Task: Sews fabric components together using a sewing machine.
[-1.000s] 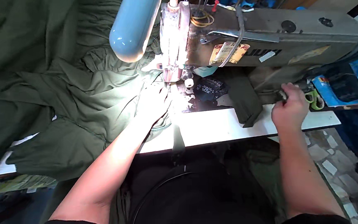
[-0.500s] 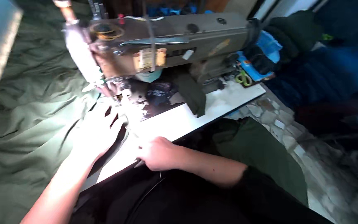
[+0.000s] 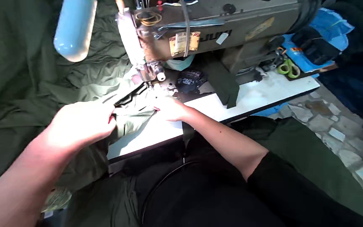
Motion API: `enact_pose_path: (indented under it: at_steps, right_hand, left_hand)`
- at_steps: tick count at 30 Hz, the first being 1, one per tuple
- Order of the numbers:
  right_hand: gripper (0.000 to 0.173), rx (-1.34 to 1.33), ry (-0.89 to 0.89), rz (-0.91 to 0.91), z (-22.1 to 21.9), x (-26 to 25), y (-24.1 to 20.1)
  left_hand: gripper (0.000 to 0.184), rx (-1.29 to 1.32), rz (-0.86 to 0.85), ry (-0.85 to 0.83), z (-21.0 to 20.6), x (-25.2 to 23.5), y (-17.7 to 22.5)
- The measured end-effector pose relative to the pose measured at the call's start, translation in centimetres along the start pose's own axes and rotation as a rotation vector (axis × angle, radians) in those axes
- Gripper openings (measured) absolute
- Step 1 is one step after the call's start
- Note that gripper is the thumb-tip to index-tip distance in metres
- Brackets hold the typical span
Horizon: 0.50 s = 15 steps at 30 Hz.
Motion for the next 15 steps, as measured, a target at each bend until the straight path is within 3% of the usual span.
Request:
enact_pose_path:
  at_steps: [2, 4, 7, 10, 13, 15]
  right_hand:
    - [0.017, -0.079, 0.040, 0.100, -0.9, 1.7, 0.0]
    - [0.029, -0.119, 0.011, 0.147, -2.2, 4.4, -1.1]
    - [0.038, 0.002, -0.191, -0.025, -4.5, 7.4, -1.3]
    - [0.044, 0.128, -0.249, -0.111, -5.9, 8.8, -1.0]
    - [0.052, 0.186, -0.227, -0.126, -6.6, 9.4, -1.1]
    - [0.053, 0.209, -0.224, -0.138, -6.7, 9.5, -1.2]
  left_hand:
    - [0.016, 0.040, -0.087, 0.029, 1.0, 1.3, 1.2]
    - [0.019, 0.286, -0.380, 0.066, 1.3, 2.3, 4.6]
    - [0.027, 0.507, -0.654, 0.115, -0.6, 1.0, 8.9]
    - [0.038, 0.652, -0.615, 0.273, -2.5, -1.9, 8.5]
    - [0.048, 0.488, -0.356, 0.387, -5.8, -5.7, 5.5]
    - [0.045, 0.383, -0.208, 0.466, -6.3, -6.8, 4.5]
Point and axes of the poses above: each hand's wrist, its own x-axis away from the middle knuckle, its own z-axis out of the back of the hand, y = z × x, the point moved 6 cm from there along -x, towards the middle knuckle, and after that the axes turned 12 degrees about -x, right-handed, at the moved point
